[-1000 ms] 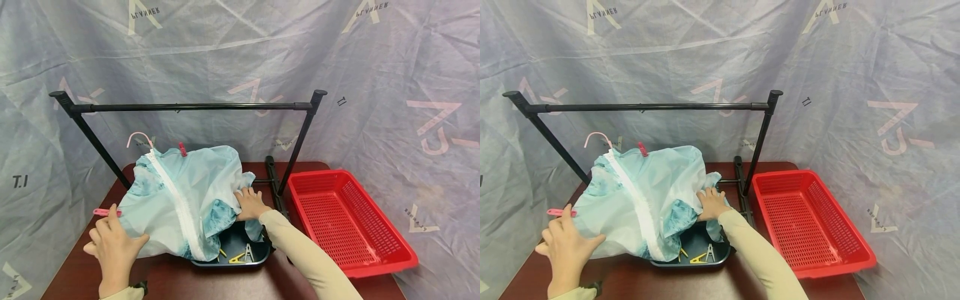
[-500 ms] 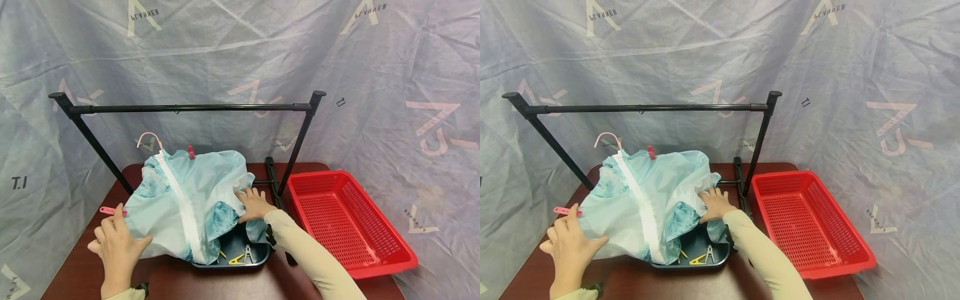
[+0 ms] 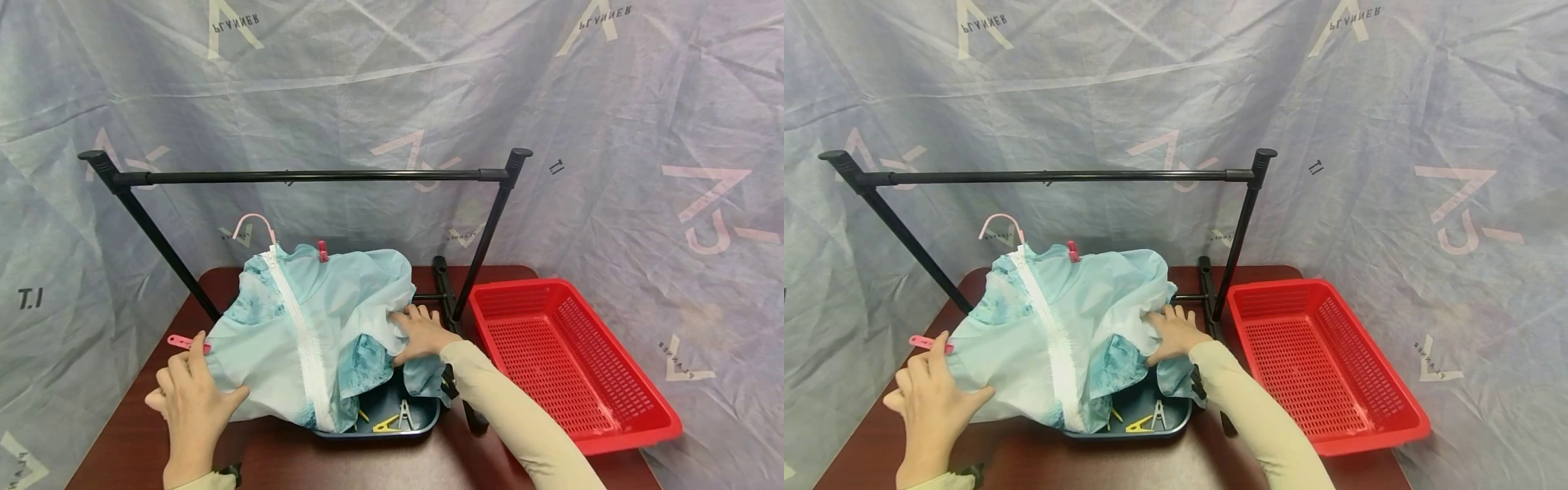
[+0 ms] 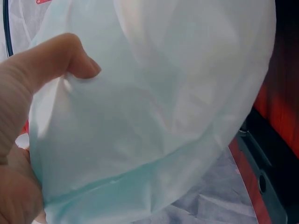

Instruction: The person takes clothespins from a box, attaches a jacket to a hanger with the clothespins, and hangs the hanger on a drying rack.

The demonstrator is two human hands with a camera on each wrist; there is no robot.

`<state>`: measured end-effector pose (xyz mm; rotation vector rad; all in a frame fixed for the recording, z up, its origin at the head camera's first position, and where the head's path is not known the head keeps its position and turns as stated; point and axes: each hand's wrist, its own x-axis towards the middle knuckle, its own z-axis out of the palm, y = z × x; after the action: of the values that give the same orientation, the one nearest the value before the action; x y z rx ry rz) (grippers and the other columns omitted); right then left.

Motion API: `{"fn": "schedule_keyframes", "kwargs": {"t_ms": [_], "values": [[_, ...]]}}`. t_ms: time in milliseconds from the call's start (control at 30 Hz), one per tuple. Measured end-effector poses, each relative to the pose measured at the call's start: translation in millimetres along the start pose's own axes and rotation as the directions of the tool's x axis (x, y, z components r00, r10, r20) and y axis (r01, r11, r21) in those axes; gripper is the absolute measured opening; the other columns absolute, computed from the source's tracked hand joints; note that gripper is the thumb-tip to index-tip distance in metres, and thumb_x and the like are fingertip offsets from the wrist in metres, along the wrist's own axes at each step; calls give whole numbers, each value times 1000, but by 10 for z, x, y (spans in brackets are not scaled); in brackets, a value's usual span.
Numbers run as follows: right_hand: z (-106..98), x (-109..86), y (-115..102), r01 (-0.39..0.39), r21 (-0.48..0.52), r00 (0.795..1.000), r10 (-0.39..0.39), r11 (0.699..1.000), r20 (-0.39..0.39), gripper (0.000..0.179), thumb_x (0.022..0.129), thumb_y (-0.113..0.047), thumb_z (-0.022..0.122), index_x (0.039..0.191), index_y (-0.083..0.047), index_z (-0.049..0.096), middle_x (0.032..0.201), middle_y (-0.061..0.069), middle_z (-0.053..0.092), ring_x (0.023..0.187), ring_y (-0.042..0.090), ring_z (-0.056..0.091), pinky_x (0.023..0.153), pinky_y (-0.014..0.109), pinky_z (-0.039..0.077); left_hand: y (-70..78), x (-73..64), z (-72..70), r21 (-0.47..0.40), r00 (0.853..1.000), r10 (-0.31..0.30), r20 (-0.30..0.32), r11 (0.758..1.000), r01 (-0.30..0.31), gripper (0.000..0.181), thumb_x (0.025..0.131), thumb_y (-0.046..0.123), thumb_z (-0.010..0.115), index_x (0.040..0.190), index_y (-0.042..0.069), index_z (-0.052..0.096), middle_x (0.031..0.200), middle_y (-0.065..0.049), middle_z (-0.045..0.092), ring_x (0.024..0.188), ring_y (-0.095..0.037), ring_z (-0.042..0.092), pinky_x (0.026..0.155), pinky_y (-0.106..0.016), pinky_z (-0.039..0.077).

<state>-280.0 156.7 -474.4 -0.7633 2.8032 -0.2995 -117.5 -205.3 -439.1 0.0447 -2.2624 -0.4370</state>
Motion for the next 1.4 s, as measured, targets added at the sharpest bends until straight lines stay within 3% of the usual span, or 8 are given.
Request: {"fn": "schedule_keyframes", "kwargs": {"t_ms": [467, 667, 833, 1400], "values": [[-200, -146, 161, -44, 92, 998, 47, 995, -38, 102, 68, -70, 77, 149, -21, 41, 145, 14, 33, 128, 37, 28, 93, 53, 25, 4, 14, -6, -36, 999, 37, 25, 999, -36, 123, 30, 0, 98, 140, -4, 42, 101, -33, 40, 80, -50, 34, 62, -60, 18], [-282, -219, 192, -50, 134, 993, 63, 990, -98, 94, 70, -64, 79, 143, -18, 43, 145, 15, 34, 128, 37, 29, 93, 54, 26, -9, 24, 20, -37, 994, 109, -32, 993, -110, 124, 27, 1, 97, 138, -5, 45, 98, -32, 42, 76, -49, 34, 60, -59, 18], [-373, -301, 183, -54, 191, 984, 85, 980, -159, 91, 70, -61, 81, 138, -15, 43, 144, 15, 35, 125, 37, 30, 91, 53, 28, -17, 30, 33, -40, 988, 144, -60, 988, -147, 125, 24, 2, 97, 138, -5, 46, 98, -31, 44, 76, -49, 34, 58, -59, 17], [-495, -434, 104, -25, 244, 938, 107, 969, -330, 91, 69, -53, 85, 133, -9, 37, 136, 17, 38, 116, 36, 33, 84, 48, 28, -21, 43, 44, -101, 984, 171, -39, 979, -174, 122, 27, -2, 95, 138, -6, 45, 101, -30, 43, 79, -48, 32, 61, -59, 16]]}}
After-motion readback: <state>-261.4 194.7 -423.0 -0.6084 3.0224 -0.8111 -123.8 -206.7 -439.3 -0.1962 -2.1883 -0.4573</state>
